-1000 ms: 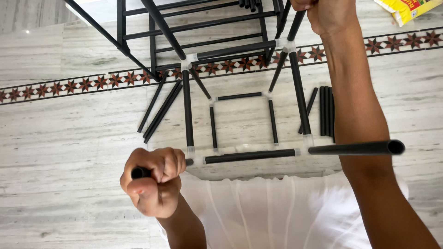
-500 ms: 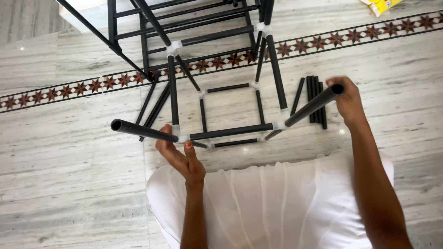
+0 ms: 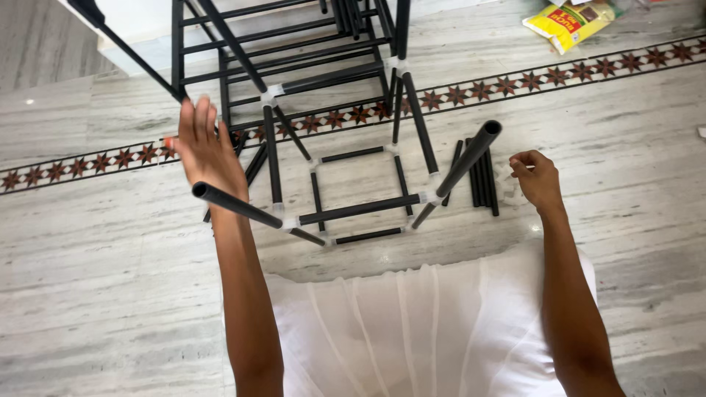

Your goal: The person sits on the floor and assembles a black metal rack by inserting rods into white plastic connectors. They repeatedly pick up rods and connectors, align them, and press them together to form the frame.

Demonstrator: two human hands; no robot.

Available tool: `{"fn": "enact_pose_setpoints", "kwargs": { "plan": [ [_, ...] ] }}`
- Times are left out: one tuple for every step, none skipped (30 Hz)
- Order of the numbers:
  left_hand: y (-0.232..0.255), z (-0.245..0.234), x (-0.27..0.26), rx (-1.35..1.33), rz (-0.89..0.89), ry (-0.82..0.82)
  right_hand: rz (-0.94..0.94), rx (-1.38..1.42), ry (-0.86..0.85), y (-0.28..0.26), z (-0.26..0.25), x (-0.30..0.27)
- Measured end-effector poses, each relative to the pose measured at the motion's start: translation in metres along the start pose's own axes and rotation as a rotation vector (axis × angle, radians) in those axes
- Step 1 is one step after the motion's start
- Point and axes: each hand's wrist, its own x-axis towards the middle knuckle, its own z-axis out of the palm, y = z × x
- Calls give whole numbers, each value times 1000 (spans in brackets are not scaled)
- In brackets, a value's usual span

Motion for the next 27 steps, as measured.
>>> {"fn": "enact_pose_setpoints", "kwargs": {
  "plan": [
    [-5,6,32,86,14,17,-1,-5,-1,-4,0,-1],
    [-9,13,57,95,25,-64,-3,-9,-2,-9,2,-4],
    [-13,22,77,98,39,-149,-21,-21,-20,-15,5,-4],
    [-17,31,93,168,64,-180,-39,-34,-37,-23,6,-6],
    [-21,41,103,236,80,-215,-48,-47,-50,-30,8,-12],
    [-23,50,111,251,86,-262,-158,34,-100,-39,12,-17],
    [-24,57,113,266,91,-307,-264,114,-152,-49,18,-27],
    [-26,63,110,280,97,-352,-370,194,-204,-60,25,-38],
    [-27,69,109,251,97,-294,-488,357,-258,-73,34,-53],
    [-28,73,104,222,97,-237,-604,520,-313,-87,44,-71],
    [-29,77,102,195,100,-186,-653,514,-289,-100,55,-88],
    [-29,80,101,181,104,-158,-702,508,-265,-112,66,-104],
    [-31,82,98,168,102,-127,-759,460,-248,-122,75,-118],
    [-33,83,97,154,100,-96,-815,412,-231,-130,82,-130],
    [-35,84,94,212,135,-74,-865,364,-216,-134,87,-141],
    [-38,85,92,269,170,-53,-713,317,-227,-136,89,-146],
    [-40,86,91,325,205,-33,-560,269,-239,-136,91,-149],
    [-42,88,91,356,227,-18,-408,219,-254,-136,93,-151],
    [-43,91,91,386,249,-3,-460,249,-236,-134,94,-150],
    [-45,93,91,416,271,13,-512,278,-218,-131,93,-150],
    [-44,93,91,410,259,-3,-567,308,-205,-128,94,-149],
    [-44,93,90,404,247,-17,-543,312,-213,-126,95,-149],
    [-43,93,92,398,241,-35,-524,319,-218,-124,97,-148],
    [-40,91,93,375,229,-60,-505,326,-223,-123,98,-146],
    [-39,89,94,351,216,-87,-525,319,-219,-121,99,-146],
    [-38,89,94,327,202,-113,-545,311,-215,-120,99,-144],
    [-37,86,92,285,188,-141,-559,302,-214,-117,99,-146]
  ]
}}
